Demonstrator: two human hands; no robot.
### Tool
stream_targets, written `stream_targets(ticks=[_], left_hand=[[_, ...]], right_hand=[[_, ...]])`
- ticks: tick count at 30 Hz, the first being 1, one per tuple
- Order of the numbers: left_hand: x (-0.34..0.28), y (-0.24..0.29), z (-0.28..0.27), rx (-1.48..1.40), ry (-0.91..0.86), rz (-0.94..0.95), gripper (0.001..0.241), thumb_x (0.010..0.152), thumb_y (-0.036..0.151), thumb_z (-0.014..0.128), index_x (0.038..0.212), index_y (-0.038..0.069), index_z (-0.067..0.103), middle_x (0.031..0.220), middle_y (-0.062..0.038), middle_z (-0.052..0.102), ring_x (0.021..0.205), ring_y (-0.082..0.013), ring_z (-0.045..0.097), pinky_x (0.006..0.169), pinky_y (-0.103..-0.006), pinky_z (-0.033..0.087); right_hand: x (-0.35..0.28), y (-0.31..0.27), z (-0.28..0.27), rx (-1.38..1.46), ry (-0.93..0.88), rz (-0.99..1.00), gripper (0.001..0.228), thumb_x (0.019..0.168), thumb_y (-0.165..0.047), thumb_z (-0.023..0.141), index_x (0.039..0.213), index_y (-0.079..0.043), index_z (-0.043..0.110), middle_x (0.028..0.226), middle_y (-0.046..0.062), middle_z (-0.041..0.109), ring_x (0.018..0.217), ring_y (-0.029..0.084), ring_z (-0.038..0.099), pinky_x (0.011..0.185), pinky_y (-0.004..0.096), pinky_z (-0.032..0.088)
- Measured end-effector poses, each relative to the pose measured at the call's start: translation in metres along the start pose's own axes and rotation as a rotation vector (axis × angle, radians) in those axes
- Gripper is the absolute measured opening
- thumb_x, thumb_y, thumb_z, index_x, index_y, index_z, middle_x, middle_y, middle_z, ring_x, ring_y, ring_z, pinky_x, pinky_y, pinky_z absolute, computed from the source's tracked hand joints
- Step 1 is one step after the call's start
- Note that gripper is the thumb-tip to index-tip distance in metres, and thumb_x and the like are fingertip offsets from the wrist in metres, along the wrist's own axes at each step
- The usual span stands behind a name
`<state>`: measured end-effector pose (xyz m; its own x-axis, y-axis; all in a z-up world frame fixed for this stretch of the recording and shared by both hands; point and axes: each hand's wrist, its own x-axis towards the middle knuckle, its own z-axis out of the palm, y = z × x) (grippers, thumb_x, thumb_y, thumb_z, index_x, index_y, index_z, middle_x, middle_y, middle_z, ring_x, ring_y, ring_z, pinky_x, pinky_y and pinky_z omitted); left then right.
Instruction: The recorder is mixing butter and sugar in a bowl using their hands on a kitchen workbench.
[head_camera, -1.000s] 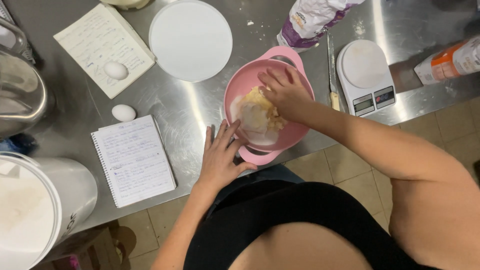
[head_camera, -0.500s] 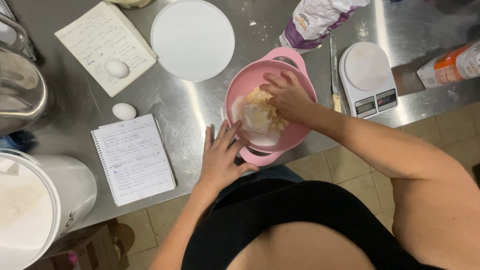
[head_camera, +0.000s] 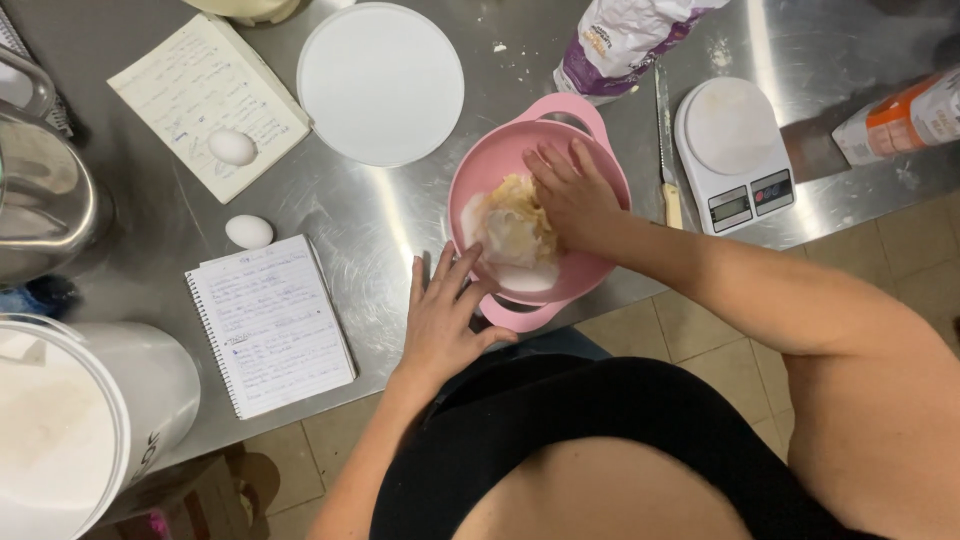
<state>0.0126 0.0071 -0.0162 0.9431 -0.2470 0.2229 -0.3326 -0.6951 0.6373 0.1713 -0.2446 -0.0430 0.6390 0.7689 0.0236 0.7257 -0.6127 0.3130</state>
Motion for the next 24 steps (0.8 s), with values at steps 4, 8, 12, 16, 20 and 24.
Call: stream_targets(ticks=[4,8,12,16,20,24], left_hand=[[-0.002,-0.004,0.005,0.022,0.028,0.014,0.072,0.064,0.076,0.070,0.114,0.025,0.068,0.156,-0.001,0.047,0.150,-0.0330,0.034,0.121,-0.0683,0.014],[-0.005,-0.005,0.008,0.012,0.065,0.021,0.073,0.064,0.078,0.069,0.113,0.025,0.068,0.154,-0.001,0.049,0.150,-0.0325,0.034,0.121,-0.0695,0.013],[-0.004,-0.008,0.013,0.011,0.078,0.044,0.074,0.065,0.082,0.064,0.110,0.024,0.070,0.153,-0.002,0.050,0.150,-0.0354,0.034,0.121,-0.0696,0.015],[-0.002,-0.009,0.011,0.007,0.064,0.049,0.076,0.066,0.083,0.061,0.112,0.023,0.070,0.153,-0.002,0.049,0.150,-0.0352,0.033,0.122,-0.0686,0.014],[-0.002,-0.009,0.012,-0.015,0.051,0.038,0.075,0.067,0.081,0.062,0.114,0.024,0.069,0.154,-0.003,0.048,0.150,-0.0368,0.031,0.121,-0.0693,0.015],[-0.003,-0.007,0.013,-0.018,0.063,0.032,0.071,0.068,0.079,0.065,0.113,0.024,0.069,0.155,-0.002,0.048,0.151,-0.0362,0.031,0.122,-0.0688,0.016]], right_hand=[[0.002,0.006,0.007,0.013,-0.009,-0.035,0.038,0.081,-0.024,0.066,0.114,-0.007,0.074,0.161,0.006,0.047,0.154,0.033,0.033,0.119,0.063,0.021],[0.003,0.012,0.025,-0.060,0.013,-0.123,0.024,0.083,-0.034,0.064,0.101,-0.025,0.078,0.158,-0.004,0.048,0.157,0.031,0.027,0.120,0.064,0.020],[-0.004,0.024,0.025,0.084,-0.068,-0.105,0.022,0.073,-0.038,0.078,0.092,-0.026,0.080,0.160,-0.009,0.046,0.157,0.027,0.026,0.121,0.059,0.019],[-0.014,0.020,-0.024,-0.007,-0.171,-0.050,0.034,0.068,-0.042,0.085,0.098,-0.027,0.080,0.161,-0.005,0.046,0.156,0.028,0.028,0.120,0.060,0.020],[-0.021,0.017,-0.025,-0.021,-0.164,-0.045,0.095,0.033,-0.057,0.095,0.115,-0.017,0.071,0.162,0.008,0.040,0.154,0.034,0.031,0.122,0.065,0.021],[-0.015,0.016,0.007,-0.059,-0.076,-0.031,0.107,0.023,-0.056,0.097,0.118,-0.014,0.068,0.167,0.013,0.035,0.156,0.035,0.029,0.125,0.068,0.017]])
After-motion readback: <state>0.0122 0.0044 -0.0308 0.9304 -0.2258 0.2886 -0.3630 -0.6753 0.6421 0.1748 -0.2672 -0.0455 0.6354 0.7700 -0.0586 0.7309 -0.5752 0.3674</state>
